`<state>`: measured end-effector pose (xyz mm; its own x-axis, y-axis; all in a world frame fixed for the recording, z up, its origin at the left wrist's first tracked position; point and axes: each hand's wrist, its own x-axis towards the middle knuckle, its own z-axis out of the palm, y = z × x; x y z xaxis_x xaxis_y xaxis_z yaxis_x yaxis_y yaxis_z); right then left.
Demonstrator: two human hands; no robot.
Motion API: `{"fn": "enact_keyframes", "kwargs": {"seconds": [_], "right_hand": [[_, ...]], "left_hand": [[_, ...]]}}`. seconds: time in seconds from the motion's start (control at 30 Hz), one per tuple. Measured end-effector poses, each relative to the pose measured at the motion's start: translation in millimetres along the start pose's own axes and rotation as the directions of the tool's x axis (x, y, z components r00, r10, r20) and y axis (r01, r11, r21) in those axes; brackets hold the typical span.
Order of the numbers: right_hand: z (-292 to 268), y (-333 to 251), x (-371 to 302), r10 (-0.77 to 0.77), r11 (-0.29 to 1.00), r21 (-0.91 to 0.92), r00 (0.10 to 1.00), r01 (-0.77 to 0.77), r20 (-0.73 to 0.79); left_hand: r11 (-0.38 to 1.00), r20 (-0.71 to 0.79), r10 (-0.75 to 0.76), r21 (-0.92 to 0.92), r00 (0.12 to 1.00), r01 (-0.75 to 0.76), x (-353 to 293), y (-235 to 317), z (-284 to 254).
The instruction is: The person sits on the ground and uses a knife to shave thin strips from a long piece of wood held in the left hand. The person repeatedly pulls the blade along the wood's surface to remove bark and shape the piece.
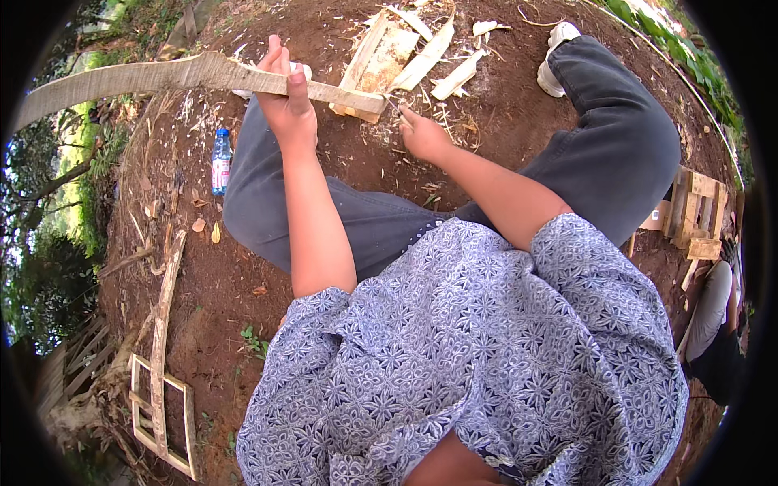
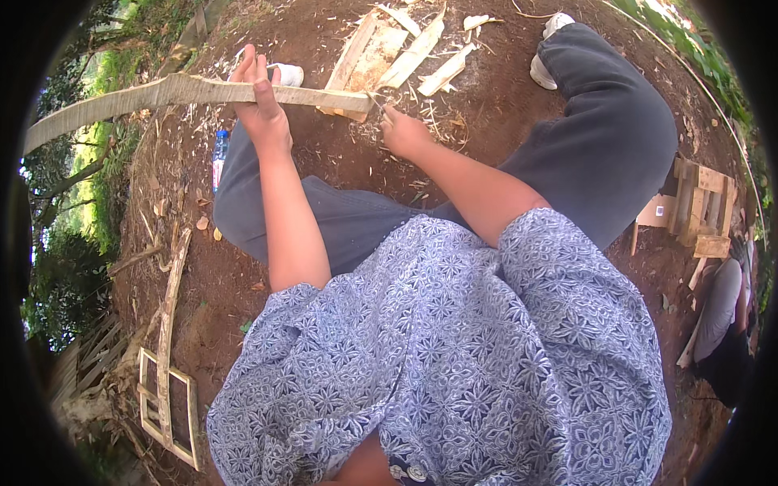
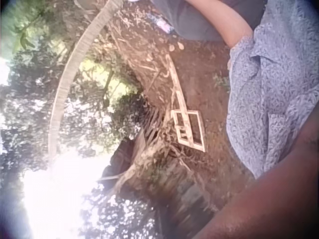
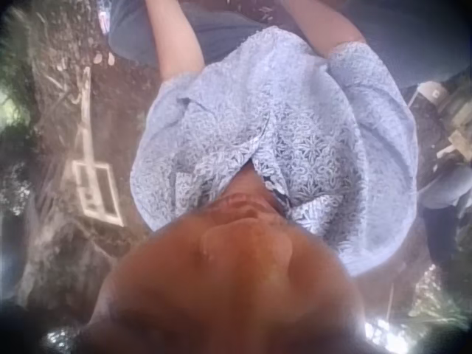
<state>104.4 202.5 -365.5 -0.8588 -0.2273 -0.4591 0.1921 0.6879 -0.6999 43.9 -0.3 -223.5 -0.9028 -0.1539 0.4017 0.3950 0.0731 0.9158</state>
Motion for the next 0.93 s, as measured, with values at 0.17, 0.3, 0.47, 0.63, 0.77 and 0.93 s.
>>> {"fn": "enact_keyframes", "kwargs": {"seconds": [0.17, 0.3, 0.47, 0.63, 0.77, 0.93], "right_hand": [[-37, -101, -47, -0.292, 0.904, 0.295, 0.951, 0.309, -0.102], [11, 47, -1, -0.092, 0.995, 0.021, 0.992, 0.094, -0.087], [-29, -65, -29, -0.075, 0.990, 0.120, 0.997, 0.076, -0.008], [-32, -75, -40, -0.055, 0.995, 0.086, 0.995, 0.048, 0.084], [11, 19, 1, -0.006, 0.996, -0.088, 0.997, -0.001, -0.075], [-19, -77, -32, -0.206, 0.951, 0.214, 0.974, 0.222, -0.095]], "left_hand": [[1.000, -0.029, 0.001, 0.011, 1.000, 0.000, -2, 1, -6], [0.998, -0.018, 0.025, -0.049, 1.000, -0.026, 5, 8, 11], [0.998, -0.028, 0.055, -0.017, 0.998, -0.056, -2, 1, 0], [0.998, -0.087, 0.057, 0.047, 0.995, -0.053, -5, 1, -9], [0.997, -0.053, 0.078, 0.027, 0.995, -0.077, 9, 0, 1], [0.994, -0.066, 0.091, 0.069, 0.994, -0.086, -3, -3, -8]]}}
